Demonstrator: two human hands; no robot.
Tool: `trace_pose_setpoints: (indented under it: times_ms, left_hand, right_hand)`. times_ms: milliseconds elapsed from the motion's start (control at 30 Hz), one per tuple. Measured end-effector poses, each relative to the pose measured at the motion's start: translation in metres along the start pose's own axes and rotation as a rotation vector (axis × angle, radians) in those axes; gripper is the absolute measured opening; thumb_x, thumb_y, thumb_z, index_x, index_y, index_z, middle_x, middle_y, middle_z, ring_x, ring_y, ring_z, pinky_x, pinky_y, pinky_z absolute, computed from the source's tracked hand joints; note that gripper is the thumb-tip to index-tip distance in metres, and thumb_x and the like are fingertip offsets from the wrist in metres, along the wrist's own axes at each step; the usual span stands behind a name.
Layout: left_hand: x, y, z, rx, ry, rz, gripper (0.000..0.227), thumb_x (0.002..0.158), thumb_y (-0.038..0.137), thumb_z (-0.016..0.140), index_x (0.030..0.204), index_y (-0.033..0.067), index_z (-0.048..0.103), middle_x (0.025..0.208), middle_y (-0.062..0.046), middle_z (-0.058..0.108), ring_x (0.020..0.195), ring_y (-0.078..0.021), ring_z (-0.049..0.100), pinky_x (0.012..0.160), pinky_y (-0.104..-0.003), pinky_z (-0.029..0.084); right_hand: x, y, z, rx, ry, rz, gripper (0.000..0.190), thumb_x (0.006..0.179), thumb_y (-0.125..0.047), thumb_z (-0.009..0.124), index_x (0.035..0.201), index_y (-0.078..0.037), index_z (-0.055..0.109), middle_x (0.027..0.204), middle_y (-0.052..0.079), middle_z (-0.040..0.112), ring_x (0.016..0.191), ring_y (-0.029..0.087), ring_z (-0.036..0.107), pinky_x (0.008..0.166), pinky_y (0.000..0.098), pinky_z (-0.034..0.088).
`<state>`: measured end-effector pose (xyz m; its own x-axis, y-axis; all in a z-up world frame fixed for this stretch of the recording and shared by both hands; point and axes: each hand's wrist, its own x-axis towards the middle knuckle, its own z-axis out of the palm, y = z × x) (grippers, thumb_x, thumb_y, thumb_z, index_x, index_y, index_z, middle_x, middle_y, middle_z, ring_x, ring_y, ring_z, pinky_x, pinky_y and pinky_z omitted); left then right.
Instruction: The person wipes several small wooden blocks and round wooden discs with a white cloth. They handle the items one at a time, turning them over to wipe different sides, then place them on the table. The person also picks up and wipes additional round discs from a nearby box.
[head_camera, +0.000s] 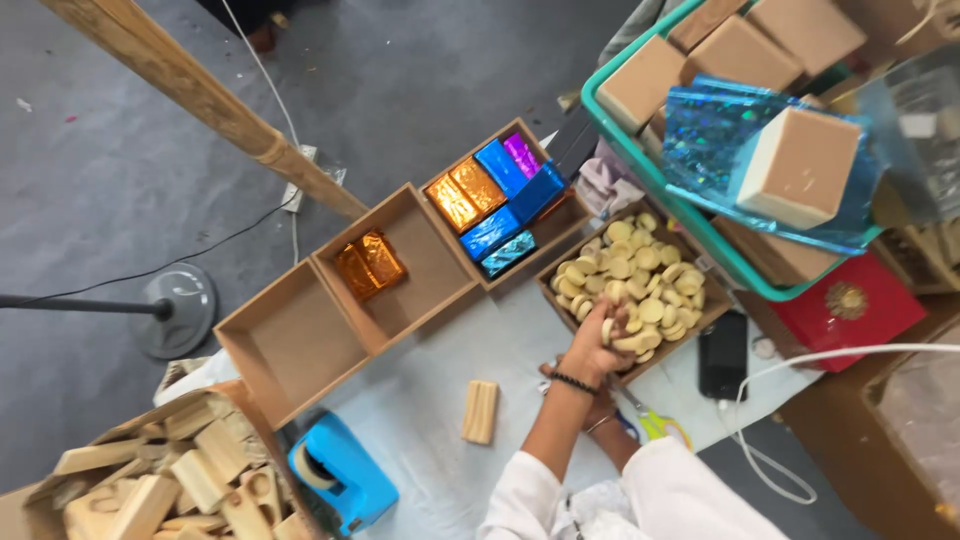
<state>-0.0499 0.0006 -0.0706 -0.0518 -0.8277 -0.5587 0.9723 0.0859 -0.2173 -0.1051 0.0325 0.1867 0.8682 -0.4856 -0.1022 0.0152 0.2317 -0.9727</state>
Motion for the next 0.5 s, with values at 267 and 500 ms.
trace_pose_setpoints:
  times_ms: [267, 500]
  left_hand:
    - [-0.159, -0.043, 0.14, -0.372, -0.44, 0.021, 0.032, 0.114, 0.039, 0.049, 0.111, 0.0155, 0.07, 0.057, 0.01, 0.045, 0.047, -0.0042, 0.037, 0.064, -0.024, 0.035]
    - [-0.215, -0.038, 0.164, -0.517, -0.573, 0.381, 0.013, 0.099, 0.023, 0.058, 0.101, 0.0165, 0.069, 0.093, 0.002, 0.062, 0.088, -0.0151, 0.054, 0.066, -0.027, 0.045]
  right_hand:
    - [-0.022, 0.182, -0.053, -0.225, -0.031, 0.076, 0.027, 0.084, -0.024, 0.051, 0.107, -0.011, 0.046, 0.106, 0.008, 0.05, 0.112, 0.022, 0.049, 0.097, 0.0329, 0.04]
    - [0.011, 0.072, -0.003, -0.359, -0.094, 0.078, 0.038, 0.087, -0.023, 0.058, 0.121, -0.011, 0.048, 0.122, 0.009, 0.054, 0.118, 0.025, 0.052, 0.098, 0.037, 0.044]
